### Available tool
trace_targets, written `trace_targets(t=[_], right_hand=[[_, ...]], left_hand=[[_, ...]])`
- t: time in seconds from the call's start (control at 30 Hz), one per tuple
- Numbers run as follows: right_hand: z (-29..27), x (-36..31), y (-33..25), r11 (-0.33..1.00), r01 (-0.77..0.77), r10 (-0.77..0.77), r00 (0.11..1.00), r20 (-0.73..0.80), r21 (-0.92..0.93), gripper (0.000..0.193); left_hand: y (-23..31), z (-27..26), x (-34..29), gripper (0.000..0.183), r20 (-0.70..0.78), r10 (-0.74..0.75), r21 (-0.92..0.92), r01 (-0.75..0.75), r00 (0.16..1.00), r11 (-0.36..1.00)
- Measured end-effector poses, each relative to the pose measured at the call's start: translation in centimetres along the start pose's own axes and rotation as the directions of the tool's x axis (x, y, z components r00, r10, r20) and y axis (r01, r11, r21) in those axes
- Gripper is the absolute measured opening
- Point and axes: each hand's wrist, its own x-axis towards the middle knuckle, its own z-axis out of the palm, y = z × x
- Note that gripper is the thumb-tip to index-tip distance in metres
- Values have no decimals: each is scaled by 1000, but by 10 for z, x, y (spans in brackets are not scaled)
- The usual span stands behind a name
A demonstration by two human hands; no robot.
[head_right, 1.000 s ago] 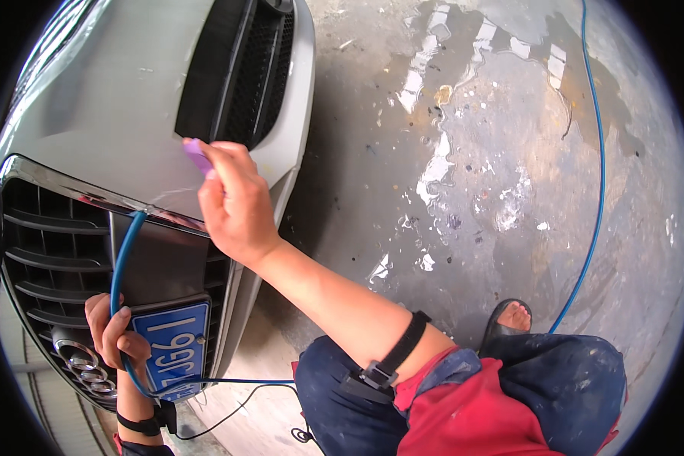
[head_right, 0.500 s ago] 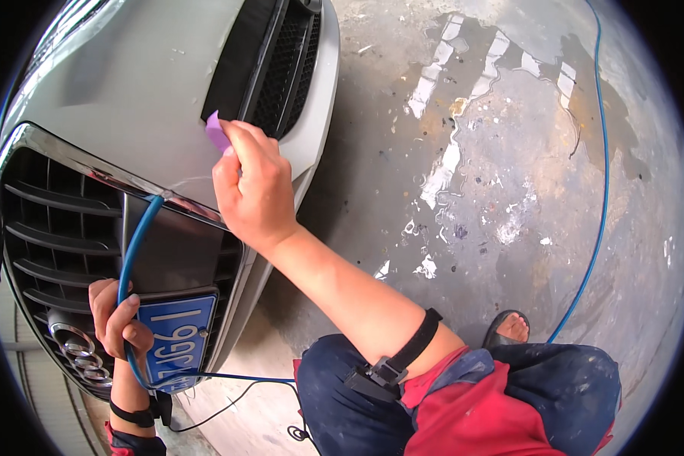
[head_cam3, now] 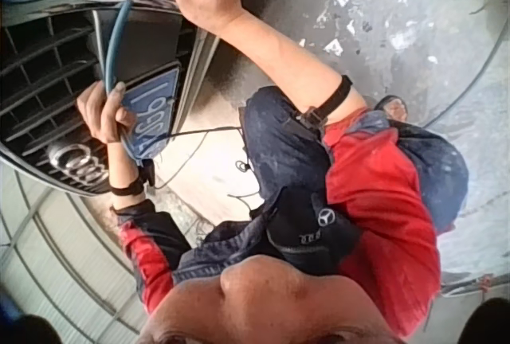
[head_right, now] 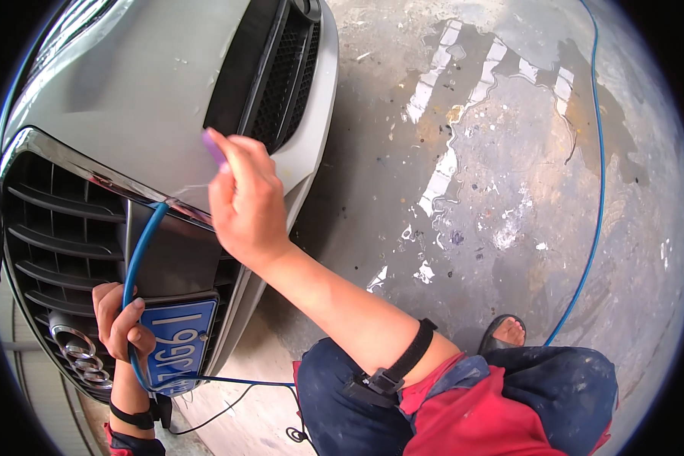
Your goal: Sanding the front bumper of a white car while using a water hose for wet-sanding.
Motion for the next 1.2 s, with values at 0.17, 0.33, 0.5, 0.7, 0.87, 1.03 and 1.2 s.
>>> trace_targets(t=[0.17, 0.33, 0.5, 0.7, 0.87, 1.03, 1.2], right_hand=[[-2, -2, 8, 943, 248, -247, 968, 32, -221, 44], [6, -3, 5, 930, 259, -274, 962, -21, -261, 50], [6, -2, 9, 951, 253, -261, 965, -24, -178, 47], [9, 8, 2, 954, 230, -240, 970, -32, -193, 44], [11, 1, 0, 959, 188, -212, 972, -100, -211, 44], [1, 1, 1, 930, 256, -264, 965, 7, -264, 42], [19, 6, -3, 956, 176, -205, 973, -104, -237, 55]], left_hand=[[0, -1, 4, 42, -30, 11, -3, -11, 999, 1000], [2, -2, 7, 40, 3, -13, 16, 13, 1000, 1000], [1, -2, 6, 40, 29, 25, 24, -26, 999, 999], [-2, -7, 5, 40, 37, 26, 41, -28, 999, 999], [-2, -2, 5, 40, 79, 43, 32, -45, 996, 998], [-1, -5, 2, 39, 54, 29, 43, -32, 998, 999], [-3, -6, 1, 40, 91, 28, 44, -32, 995, 998]])
